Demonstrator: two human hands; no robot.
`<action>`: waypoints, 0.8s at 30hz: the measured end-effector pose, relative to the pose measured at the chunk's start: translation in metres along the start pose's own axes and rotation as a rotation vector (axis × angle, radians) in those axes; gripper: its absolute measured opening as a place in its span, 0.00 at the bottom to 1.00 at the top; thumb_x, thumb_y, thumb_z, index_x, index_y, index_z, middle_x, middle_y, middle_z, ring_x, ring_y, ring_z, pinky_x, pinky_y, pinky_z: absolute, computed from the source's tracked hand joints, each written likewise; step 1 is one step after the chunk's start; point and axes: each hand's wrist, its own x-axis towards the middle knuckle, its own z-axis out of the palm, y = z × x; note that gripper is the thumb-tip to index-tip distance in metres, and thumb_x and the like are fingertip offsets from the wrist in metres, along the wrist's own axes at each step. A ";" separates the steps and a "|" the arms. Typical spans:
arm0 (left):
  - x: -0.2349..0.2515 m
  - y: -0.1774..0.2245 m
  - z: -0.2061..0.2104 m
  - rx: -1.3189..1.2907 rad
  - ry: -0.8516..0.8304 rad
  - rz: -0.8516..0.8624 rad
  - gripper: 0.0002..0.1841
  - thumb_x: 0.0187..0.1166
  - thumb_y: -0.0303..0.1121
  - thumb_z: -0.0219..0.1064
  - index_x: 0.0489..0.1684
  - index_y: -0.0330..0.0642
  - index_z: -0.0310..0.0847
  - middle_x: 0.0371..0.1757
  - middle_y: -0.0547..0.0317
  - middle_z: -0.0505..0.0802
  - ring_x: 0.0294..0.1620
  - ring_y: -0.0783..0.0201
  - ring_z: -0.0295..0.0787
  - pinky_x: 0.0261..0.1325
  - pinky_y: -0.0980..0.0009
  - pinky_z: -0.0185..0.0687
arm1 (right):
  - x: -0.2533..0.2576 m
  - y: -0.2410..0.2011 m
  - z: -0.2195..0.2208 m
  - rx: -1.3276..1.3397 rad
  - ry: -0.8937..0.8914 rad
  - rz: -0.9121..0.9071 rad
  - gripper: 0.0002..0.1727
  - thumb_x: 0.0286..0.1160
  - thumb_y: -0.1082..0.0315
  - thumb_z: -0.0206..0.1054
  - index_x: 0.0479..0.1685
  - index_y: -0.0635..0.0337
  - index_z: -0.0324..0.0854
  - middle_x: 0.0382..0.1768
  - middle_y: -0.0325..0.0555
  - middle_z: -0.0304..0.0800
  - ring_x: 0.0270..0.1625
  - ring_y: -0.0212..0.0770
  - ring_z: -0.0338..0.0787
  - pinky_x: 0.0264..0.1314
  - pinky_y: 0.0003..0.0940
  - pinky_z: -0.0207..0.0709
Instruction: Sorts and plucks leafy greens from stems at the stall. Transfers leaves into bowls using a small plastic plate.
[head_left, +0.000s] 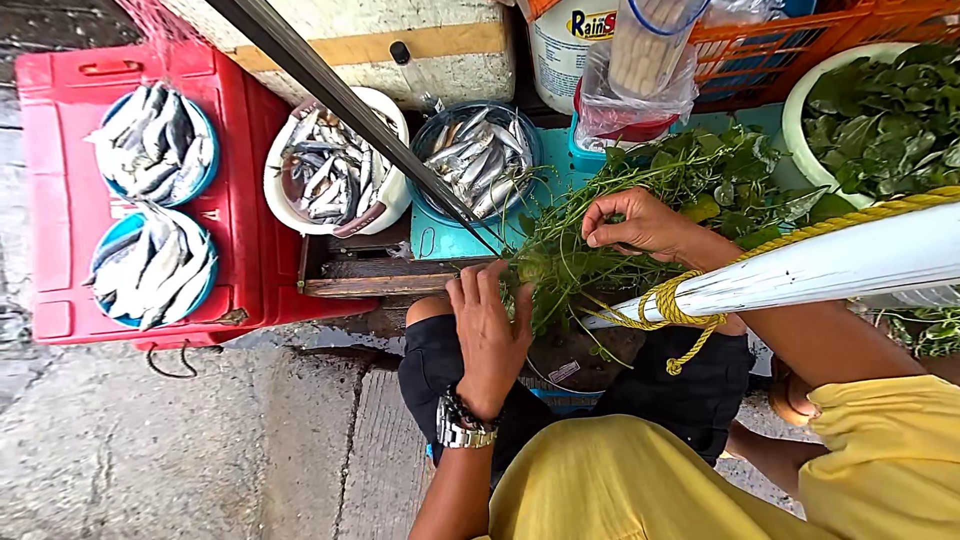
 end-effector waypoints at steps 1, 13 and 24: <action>-0.001 0.008 0.003 -0.028 0.017 0.012 0.18 0.82 0.39 0.68 0.57 0.31 0.83 0.54 0.39 0.87 0.58 0.42 0.83 0.60 0.48 0.80 | 0.001 0.001 0.001 -0.002 0.001 -0.006 0.04 0.70 0.77 0.71 0.35 0.58 0.86 0.30 0.35 0.87 0.13 0.22 0.65 0.13 0.16 0.57; 0.006 0.009 0.059 -0.445 -0.260 -0.211 0.10 0.87 0.32 0.62 0.47 0.33 0.82 0.31 0.52 0.88 0.27 0.63 0.84 0.34 0.64 0.84 | -0.003 -0.001 0.005 -0.114 -0.077 -0.006 0.05 0.66 0.80 0.72 0.37 0.65 0.84 0.36 0.44 0.89 0.35 0.33 0.89 0.45 0.29 0.86; 0.001 0.005 0.065 -0.669 -0.192 -0.285 0.08 0.86 0.30 0.61 0.51 0.35 0.80 0.36 0.55 0.88 0.29 0.67 0.84 0.33 0.70 0.83 | 0.000 0.002 0.007 -0.271 -0.224 -0.135 0.17 0.63 0.77 0.77 0.53 0.65 0.84 0.37 0.44 0.86 0.38 0.32 0.83 0.45 0.27 0.79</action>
